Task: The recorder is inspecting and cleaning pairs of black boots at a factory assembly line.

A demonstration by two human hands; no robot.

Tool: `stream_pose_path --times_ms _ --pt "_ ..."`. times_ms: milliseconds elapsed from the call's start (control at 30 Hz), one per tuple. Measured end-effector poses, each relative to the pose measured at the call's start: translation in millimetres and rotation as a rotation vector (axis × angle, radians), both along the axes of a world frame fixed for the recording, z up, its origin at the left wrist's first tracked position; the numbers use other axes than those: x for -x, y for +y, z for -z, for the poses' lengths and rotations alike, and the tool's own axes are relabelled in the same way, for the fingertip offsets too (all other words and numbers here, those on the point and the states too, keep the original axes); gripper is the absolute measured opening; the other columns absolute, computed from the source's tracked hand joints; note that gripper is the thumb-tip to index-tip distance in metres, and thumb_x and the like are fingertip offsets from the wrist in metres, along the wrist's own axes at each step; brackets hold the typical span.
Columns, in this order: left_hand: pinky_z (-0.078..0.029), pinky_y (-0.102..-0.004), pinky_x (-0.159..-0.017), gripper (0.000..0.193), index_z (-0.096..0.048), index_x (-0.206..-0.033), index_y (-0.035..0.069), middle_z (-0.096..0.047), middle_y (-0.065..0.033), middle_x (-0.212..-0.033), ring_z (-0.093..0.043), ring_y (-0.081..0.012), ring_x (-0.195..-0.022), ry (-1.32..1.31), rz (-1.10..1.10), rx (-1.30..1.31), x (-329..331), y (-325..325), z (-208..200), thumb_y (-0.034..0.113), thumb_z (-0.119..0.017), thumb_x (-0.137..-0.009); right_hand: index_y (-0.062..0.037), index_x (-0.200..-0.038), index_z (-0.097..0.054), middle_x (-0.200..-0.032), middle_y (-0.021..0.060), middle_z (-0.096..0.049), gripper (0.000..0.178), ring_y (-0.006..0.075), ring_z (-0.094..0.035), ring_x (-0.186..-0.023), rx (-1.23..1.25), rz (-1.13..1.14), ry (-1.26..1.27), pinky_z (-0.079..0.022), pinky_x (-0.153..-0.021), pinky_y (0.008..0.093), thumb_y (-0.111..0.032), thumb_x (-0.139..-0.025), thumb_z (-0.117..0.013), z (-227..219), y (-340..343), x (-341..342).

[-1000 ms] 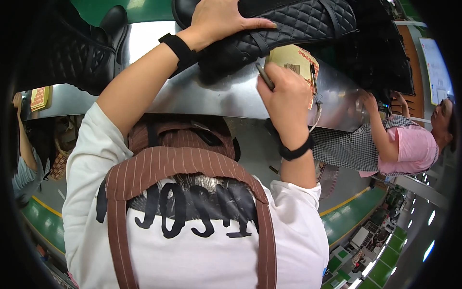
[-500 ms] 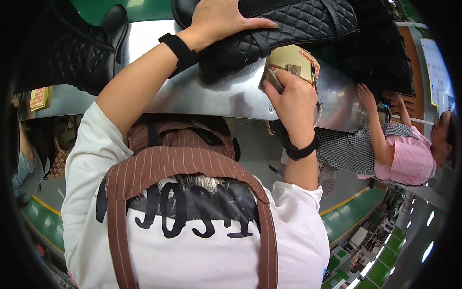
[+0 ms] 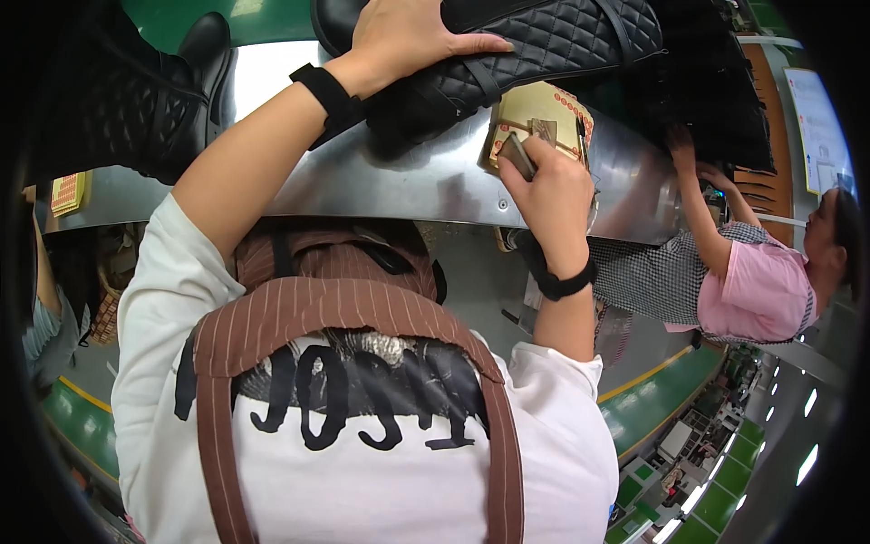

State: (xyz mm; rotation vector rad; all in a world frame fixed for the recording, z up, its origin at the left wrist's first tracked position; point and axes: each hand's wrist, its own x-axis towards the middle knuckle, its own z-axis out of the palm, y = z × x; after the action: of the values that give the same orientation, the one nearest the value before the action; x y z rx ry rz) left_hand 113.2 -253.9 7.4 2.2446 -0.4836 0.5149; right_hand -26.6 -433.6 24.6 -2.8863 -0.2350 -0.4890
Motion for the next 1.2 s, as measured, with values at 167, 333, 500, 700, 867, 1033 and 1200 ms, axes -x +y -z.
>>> stream_pose_path --times_ms 167,333,500,700,867,1033,1200 --pt "-0.054 -0.0411 -0.071 0.078 -0.061 -0.089 -0.003 -0.067 -0.0214 -0.080 -0.067 -0.0364 -0.077 0.012 0.005 0.008 0 1 1 0.070 -0.072 -0.064 -0.0021 -0.078 -0.064 -0.065 0.0138 -0.061 0.021 0.0258 -0.059 -0.054 -0.431 -0.154 -0.143 -0.044 -0.051 0.0345 -0.018 -0.078 -0.077 10 21 -19" --pt "-0.054 -0.0412 -0.072 0.077 -0.061 -0.090 -0.002 -0.067 -0.0214 -0.081 -0.068 -0.0356 -0.077 0.005 -0.011 -0.022 0 3 2 0.070 -0.072 -0.065 -0.0075 -0.075 -0.062 -0.066 0.0099 -0.062 0.023 0.0315 -0.058 -0.059 -0.091 -0.159 -0.067 -0.045 -0.054 0.0384 -0.026 -0.076 -0.075 10 26 -17" --pt "-0.054 -0.0408 -0.071 0.076 -0.061 -0.089 -0.001 -0.067 -0.0209 -0.079 -0.068 -0.0351 -0.076 -0.009 -0.019 0.000 -3 0 2 0.070 -0.071 -0.064 -0.0063 -0.073 -0.061 -0.065 0.0112 -0.061 0.024 0.0309 -0.058 -0.058 0.035 -0.089 0.055 -0.044 -0.053 0.0381 -0.025 -0.076 -0.076 0 6 -1" --pt "-0.054 -0.0405 -0.071 0.077 -0.061 -0.089 -0.002 -0.067 -0.0207 -0.079 -0.067 -0.0356 -0.077 -0.003 -0.029 -0.005 0 1 2 0.071 -0.071 -0.065 -0.0037 -0.074 -0.060 -0.063 0.0117 -0.059 0.025 0.0297 -0.056 -0.055 -0.269 -0.200 -0.175 -0.042 -0.051 0.0362 -0.021 -0.076 -0.077 8 34 -27" --pt "-0.053 -0.0417 -0.073 0.076 -0.061 -0.090 -0.002 -0.068 -0.0200 -0.081 -0.067 -0.0361 -0.078 -0.009 -0.009 -0.008 -1 -1 2 0.070 -0.071 -0.065 -0.0025 -0.084 -0.065 -0.068 0.0155 -0.064 0.031 0.0332 -0.063 -0.062 -0.011 0.226 0.032 -0.048 -0.058 0.0389 -0.033 -0.082 -0.071 9 -36 -9" --pt "-0.053 -0.0420 -0.074 0.075 -0.061 -0.090 -0.001 -0.068 -0.0204 -0.082 -0.067 -0.0362 -0.079 0.029 0.001 0.008 0 -1 1 0.069 -0.071 -0.067 -0.0048 -0.108 -0.065 -0.091 0.0215 -0.066 0.044 0.0359 -0.065 -0.087 -0.412 0.398 0.209 -0.049 -0.079 0.0408 -0.042 -0.087 -0.064 51 -101 -46" --pt "-0.053 -0.0417 -0.074 0.074 -0.061 -0.089 -0.001 -0.067 -0.0205 -0.081 -0.067 -0.0359 -0.078 -0.016 -0.029 -0.020 0 2 1 0.069 -0.071 -0.067 -0.0086 -0.101 -0.069 -0.097 0.0096 -0.061 0.034 0.0270 -0.057 -0.084 0.212 0.205 -0.476 -0.046 -0.083 0.0403 -0.023 -0.072 -0.081 45 -67 -47"
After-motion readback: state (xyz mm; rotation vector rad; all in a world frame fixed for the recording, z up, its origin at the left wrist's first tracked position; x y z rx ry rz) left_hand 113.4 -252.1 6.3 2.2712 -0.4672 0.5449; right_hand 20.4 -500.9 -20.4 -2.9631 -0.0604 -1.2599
